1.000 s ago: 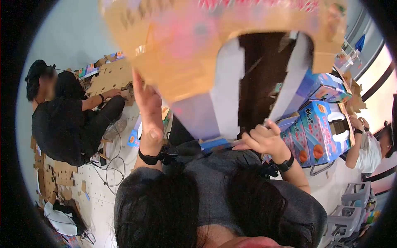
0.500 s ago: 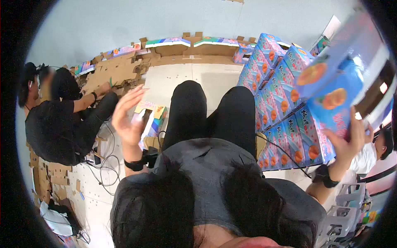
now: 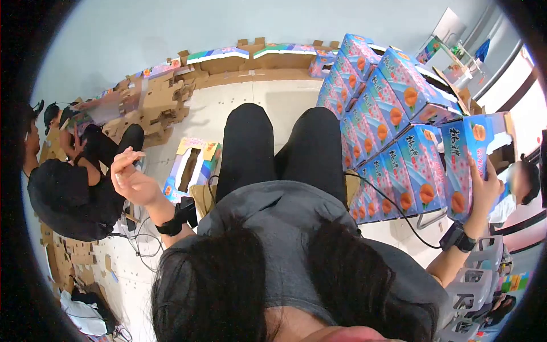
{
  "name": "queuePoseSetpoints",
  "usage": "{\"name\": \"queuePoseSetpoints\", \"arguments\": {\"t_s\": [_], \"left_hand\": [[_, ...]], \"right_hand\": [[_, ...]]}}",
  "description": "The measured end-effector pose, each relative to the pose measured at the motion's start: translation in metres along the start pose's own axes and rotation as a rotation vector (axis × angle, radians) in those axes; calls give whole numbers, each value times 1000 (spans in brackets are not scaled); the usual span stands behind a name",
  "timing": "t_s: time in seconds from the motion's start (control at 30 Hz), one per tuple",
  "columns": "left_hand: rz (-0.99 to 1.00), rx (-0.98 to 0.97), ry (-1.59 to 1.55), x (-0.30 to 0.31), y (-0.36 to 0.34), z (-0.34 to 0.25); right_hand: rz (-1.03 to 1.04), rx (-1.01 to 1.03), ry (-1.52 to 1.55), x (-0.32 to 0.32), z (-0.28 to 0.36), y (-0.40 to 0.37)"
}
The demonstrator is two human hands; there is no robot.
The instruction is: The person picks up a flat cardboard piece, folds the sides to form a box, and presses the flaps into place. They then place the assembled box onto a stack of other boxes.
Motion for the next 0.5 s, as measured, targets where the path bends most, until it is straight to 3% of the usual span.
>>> {"name": "queuePoseSetpoints", "arguments": {"t_s": [0.03, 0.17, 0.3, 0.43, 0.5], "left_hand": [[1, 17, -21, 1, -2, 5], [102, -5, 102, -11, -4, -3], [119, 38, 87, -10, -2, 1], [71, 80, 63, 2, -4, 10], [75, 98, 58, 7, -7, 15]], "right_hand": [[-56, 48, 92, -9, -6, 4], [106, 21, 290, -24, 12, 19], [106, 41, 171, -45, 5, 44], [365, -38, 68, -81, 2, 58], [395, -39, -5, -95, 1, 54]]}}
Point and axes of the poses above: each hand's wrist, its own y-axis towards the middle knuckle, its own x-axis out of the back of the hand, z = x × y, the point moved 9 cm from there along y, towards the middle knuckle, and after that the axes turned 7 degrees about y, right-handed, at the moved point
